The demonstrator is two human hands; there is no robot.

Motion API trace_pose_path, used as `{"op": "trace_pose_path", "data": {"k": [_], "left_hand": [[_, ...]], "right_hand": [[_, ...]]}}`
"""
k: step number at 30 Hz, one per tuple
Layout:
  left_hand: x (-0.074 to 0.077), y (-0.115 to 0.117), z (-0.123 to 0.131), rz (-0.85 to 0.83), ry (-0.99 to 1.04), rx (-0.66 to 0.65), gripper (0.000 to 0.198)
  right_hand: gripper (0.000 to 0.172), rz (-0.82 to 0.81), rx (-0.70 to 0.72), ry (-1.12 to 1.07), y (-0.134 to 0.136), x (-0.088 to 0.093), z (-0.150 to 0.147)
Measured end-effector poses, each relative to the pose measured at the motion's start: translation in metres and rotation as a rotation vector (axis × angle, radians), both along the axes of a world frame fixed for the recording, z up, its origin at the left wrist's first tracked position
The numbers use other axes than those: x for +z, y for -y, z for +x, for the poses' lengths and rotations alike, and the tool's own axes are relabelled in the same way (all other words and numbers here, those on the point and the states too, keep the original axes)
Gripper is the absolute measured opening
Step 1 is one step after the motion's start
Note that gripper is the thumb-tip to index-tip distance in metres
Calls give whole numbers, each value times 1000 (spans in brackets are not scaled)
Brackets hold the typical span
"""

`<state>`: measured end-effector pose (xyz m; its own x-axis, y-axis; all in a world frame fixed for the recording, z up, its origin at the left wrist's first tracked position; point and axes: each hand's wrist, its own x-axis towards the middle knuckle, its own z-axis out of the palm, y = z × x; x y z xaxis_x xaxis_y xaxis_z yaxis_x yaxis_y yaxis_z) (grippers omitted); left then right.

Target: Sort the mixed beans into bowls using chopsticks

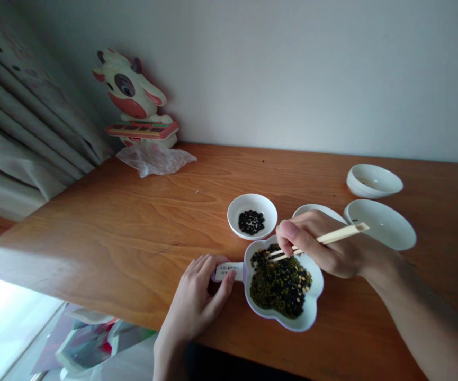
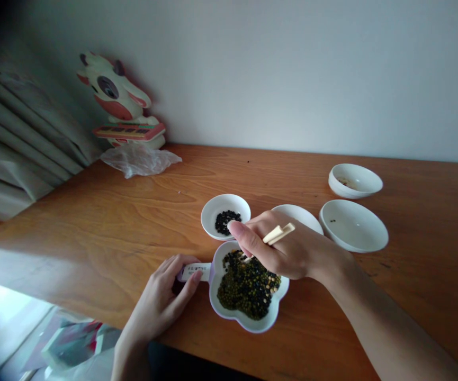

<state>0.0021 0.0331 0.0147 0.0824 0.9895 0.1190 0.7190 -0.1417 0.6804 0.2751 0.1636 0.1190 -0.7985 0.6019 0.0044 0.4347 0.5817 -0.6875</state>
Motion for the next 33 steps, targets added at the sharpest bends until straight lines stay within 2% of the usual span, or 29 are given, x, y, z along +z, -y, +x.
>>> {"op": "trace_pose_path", "data": {"k": [14, 25, 33], "left_hand": [[-2, 1, -1, -14, 8, -9, 20], [-1, 1, -1, -13, 16, -3, 20], [-2, 1, -1, -8, 9, -6, 20]], "right_hand": [[67, 63, -15, 44, -3, -1, 1], [73, 101, -13, -105, -3, -1, -2], [74, 28, -64, -291, -1, 10, 10]]}}
